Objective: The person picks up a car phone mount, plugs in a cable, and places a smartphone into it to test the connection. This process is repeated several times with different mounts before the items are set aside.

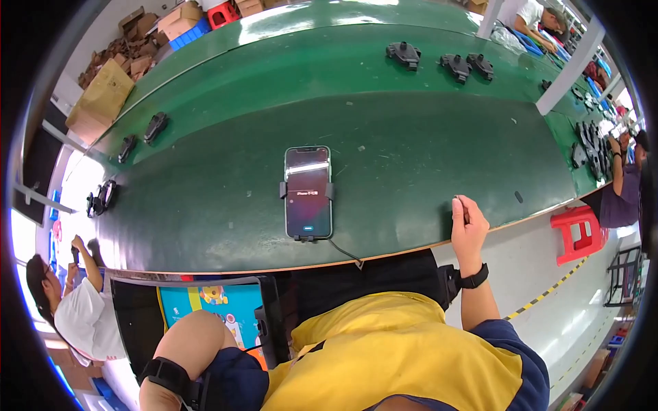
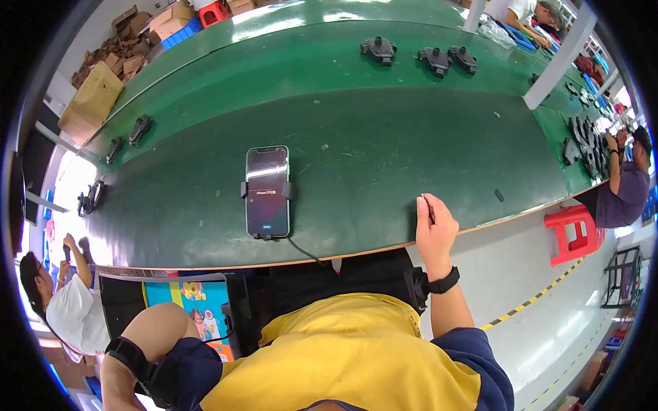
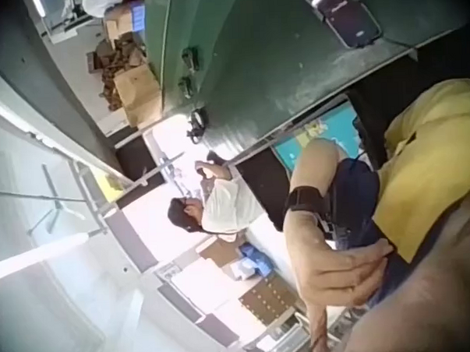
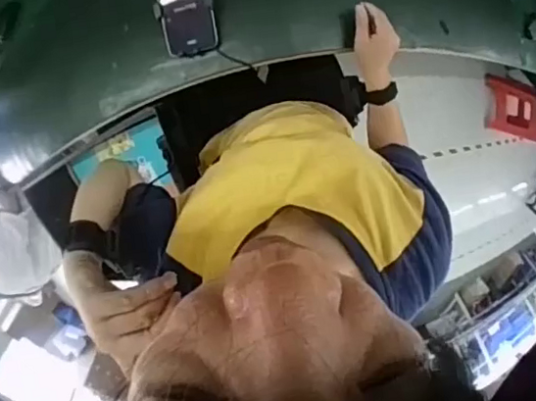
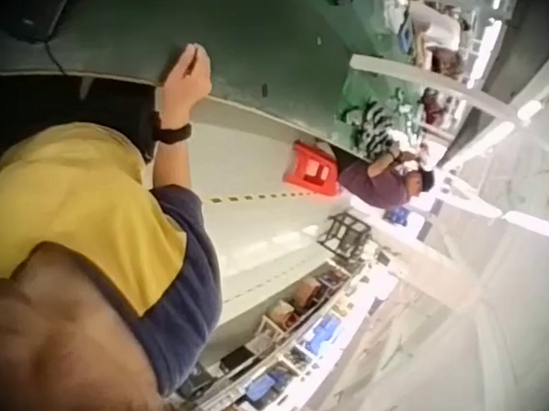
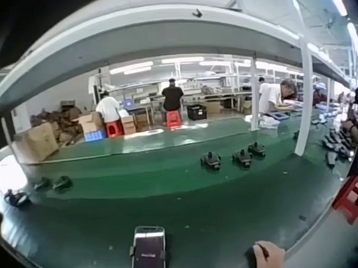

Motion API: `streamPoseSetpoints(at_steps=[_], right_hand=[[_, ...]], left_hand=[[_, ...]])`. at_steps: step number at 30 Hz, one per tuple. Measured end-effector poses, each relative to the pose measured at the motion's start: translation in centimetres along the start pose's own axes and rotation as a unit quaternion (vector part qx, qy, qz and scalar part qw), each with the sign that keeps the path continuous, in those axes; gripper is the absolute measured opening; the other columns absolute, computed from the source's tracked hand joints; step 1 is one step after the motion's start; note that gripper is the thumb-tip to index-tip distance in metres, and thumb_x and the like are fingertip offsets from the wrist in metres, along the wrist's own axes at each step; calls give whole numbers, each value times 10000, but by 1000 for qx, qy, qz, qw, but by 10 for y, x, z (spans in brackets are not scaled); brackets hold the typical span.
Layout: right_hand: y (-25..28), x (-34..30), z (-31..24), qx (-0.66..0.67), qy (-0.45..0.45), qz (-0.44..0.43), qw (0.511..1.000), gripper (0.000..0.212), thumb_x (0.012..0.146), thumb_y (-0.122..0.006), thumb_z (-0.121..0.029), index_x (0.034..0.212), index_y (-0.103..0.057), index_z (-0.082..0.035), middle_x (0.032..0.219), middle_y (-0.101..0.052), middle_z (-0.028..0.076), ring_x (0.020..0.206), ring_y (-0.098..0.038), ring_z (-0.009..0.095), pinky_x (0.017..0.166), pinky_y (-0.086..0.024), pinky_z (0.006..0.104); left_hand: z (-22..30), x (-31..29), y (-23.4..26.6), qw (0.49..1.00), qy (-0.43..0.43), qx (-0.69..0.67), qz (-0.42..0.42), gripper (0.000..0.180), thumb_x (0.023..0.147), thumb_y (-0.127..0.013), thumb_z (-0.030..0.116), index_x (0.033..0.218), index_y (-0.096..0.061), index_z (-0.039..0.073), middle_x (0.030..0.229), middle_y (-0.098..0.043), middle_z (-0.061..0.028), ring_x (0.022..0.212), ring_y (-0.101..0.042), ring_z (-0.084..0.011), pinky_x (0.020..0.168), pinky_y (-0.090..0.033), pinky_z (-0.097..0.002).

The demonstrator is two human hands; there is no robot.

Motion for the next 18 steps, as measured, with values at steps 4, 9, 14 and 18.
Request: streamPoseSetpoints(at_steps=[4,9,14,18], right_hand=[[-11,0,-46,96,18,-137,986,101,841,-586,-79,909,-619,-12,729,-626,90,563,-565,140,535,-447,223],[-50,-2,-117,154,198,-263,932,95,777,-628,-60,869,-615,-40,842,-625,100,550,-574,193,499,-456,254],[-71,-17,-151,178,279,-364,871,83,759,-642,-84,812,-586,-53,1109,-587,95,521,-558,220,465,-453,283],[-83,-26,-157,158,292,-409,850,96,758,-645,-101,778,-564,-54,1185,-548,107,506,-553,226,460,-454,286]], left_hand=[[6,0,-2,979,172,-106,-10,472,967,-199,222,849,-552,-67,665,-596,-201,620,-638,-295,624,-571,-351],[7,2,-2,986,159,-25,37,461,957,-200,190,815,-562,-56,676,-603,-192,625,-642,-284,639,-574,-348],[16,-2,2,987,146,60,20,319,933,-304,103,839,-565,-56,695,-617,-181,656,-653,-280,652,-572,-331],[25,-8,4,986,147,84,12,276,922,-338,78,845,-568,-55,702,-622,-177,669,-657,-279,661,-570,-323]])
Point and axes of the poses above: each hand's wrist, its own x-axis towards the middle knuckle, its own y-axis out of the back of the hand, z = x × y, the point moved 4 cm from there along x, towards the middle knuckle
